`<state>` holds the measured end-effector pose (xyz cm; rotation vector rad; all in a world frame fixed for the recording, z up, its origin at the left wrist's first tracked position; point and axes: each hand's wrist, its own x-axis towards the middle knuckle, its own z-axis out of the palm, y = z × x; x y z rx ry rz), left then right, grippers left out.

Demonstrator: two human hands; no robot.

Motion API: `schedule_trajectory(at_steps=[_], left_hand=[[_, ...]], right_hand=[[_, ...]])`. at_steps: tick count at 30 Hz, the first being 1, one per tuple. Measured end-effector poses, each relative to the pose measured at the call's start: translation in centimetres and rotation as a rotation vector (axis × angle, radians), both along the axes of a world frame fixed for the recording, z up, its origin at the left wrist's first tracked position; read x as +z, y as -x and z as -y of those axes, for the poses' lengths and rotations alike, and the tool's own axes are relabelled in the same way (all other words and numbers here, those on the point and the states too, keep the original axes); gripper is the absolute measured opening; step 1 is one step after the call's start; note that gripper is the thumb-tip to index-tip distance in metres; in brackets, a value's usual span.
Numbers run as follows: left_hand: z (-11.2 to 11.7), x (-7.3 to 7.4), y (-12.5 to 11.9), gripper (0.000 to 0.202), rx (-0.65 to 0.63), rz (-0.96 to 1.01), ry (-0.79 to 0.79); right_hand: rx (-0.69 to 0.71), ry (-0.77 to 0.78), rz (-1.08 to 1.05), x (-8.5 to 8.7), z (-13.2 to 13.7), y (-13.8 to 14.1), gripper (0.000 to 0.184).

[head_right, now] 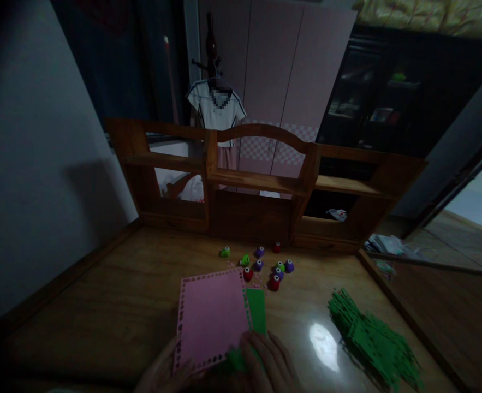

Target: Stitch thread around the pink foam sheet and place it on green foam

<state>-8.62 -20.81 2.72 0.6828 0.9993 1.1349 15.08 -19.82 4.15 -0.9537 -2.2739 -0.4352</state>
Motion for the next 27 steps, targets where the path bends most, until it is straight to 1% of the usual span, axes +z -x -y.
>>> schedule_trajectory(at_steps=[2,3,5,6,8,10,12,15,19,20,22,24,27], left_hand=[[0.0,0.0,-0.1,0.075,-0.019,0.031,-0.006],[-0.1,0.0,-0.1,0.074,-0.033,0.047,-0.010],[-0.3,-0.1,0.0,0.068,-0.083,0.074,-0.026],[-0.4,-0.2,0.0,0.065,-0.119,0.085,-0.039],[-0.5,-0.6,0.2,0.060,-0.193,0.104,-0.069],[-0.6,-1.2,0.4,0.062,-0.203,0.103,-0.076],[-0.5,-1.6,0.6,0.066,-0.179,0.070,-0.071],[-0.2,-1.9,1.2,0.069,-0.126,-0.055,-0.110],[0.2,-1.9,2.1,0.072,-0.009,-0.282,-0.178],[0.2,-2.0,2.3,0.069,-0.002,-0.333,-0.202],[0.1,-2.0,2.6,0.055,-0.023,-0.429,-0.275],[-0.3,-2.1,2.8,0.038,-0.059,-0.523,-0.368],[-1.2,-2.2,2.8,0.025,-0.101,-0.678,-0.465]], right_hand=[[-0.098,0.033,-0.043,-0.7,0.4,-0.3,0.055],[-0.122,0.049,-0.054,-1.0,0.6,-0.5,0.054],[-0.123,0.083,-0.047,-1.5,0.8,-0.8,0.052],[-0.102,0.098,-0.037,-1.6,0.8,-0.9,0.050],[-0.080,0.147,-0.031,-1.8,0.8,-0.9,0.046],[-0.091,0.210,-0.059,-2.0,0.9,-0.8,0.042],[-0.117,0.271,-0.106,-2.3,1.0,-0.5,0.040],[-0.136,0.340,-0.162,-3.4,1.4,-0.3,0.039],[-0.094,0.437,-0.226,-5.1,1.7,-0.3,0.033],[-0.082,0.467,-0.248,-5.3,1.7,-0.3,0.031],[-0.070,0.503,-0.306,-5.3,1.6,-0.3,0.028],[-0.065,0.501,-0.372,-4.8,1.5,-0.2,0.026],[-0.073,0.512,-0.442,-3.8,1.1,-0.3,0.022]])
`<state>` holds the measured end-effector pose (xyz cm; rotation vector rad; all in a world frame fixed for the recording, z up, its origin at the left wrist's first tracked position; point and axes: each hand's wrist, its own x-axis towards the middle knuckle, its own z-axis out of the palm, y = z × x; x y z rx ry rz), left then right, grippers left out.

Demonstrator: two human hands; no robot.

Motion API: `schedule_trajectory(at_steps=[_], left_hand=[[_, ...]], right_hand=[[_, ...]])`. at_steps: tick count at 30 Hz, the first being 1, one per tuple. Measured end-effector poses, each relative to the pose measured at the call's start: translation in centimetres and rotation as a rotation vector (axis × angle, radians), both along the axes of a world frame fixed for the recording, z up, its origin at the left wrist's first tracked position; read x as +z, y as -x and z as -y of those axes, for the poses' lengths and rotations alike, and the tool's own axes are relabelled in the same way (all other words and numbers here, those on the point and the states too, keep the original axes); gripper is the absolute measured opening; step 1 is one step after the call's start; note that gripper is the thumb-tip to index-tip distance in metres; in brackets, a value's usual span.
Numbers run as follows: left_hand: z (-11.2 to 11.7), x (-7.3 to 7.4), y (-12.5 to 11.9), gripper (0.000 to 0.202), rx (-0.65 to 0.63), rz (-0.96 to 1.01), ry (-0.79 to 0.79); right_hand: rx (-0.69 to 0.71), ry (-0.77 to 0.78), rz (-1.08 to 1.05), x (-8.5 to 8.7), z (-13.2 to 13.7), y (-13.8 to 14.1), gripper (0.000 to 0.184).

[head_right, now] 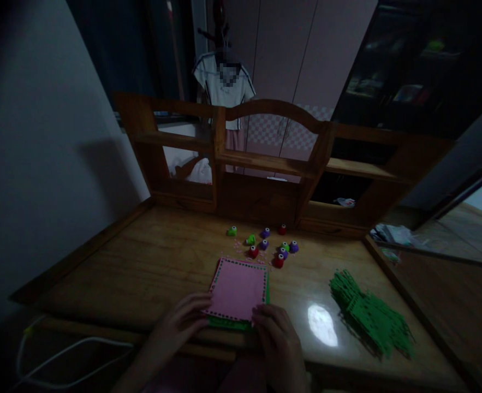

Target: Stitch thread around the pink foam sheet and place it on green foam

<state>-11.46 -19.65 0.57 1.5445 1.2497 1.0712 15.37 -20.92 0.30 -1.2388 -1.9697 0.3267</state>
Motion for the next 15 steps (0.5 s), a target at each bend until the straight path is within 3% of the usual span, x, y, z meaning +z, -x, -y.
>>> schedule_trajectory(at_steps=[7,15], left_hand=[[-1.5,-0.1,-0.9,0.014,-0.005,-0.100,-0.090],[-1.2,0.1,-1.2,0.013,-0.014,-0.208,-0.130]], right_hand=[[-0.040,0.145,-0.049,0.8,-0.2,-0.5,0.016],[-0.061,0.232,-0.069,0.8,0.0,-0.1,0.015]])
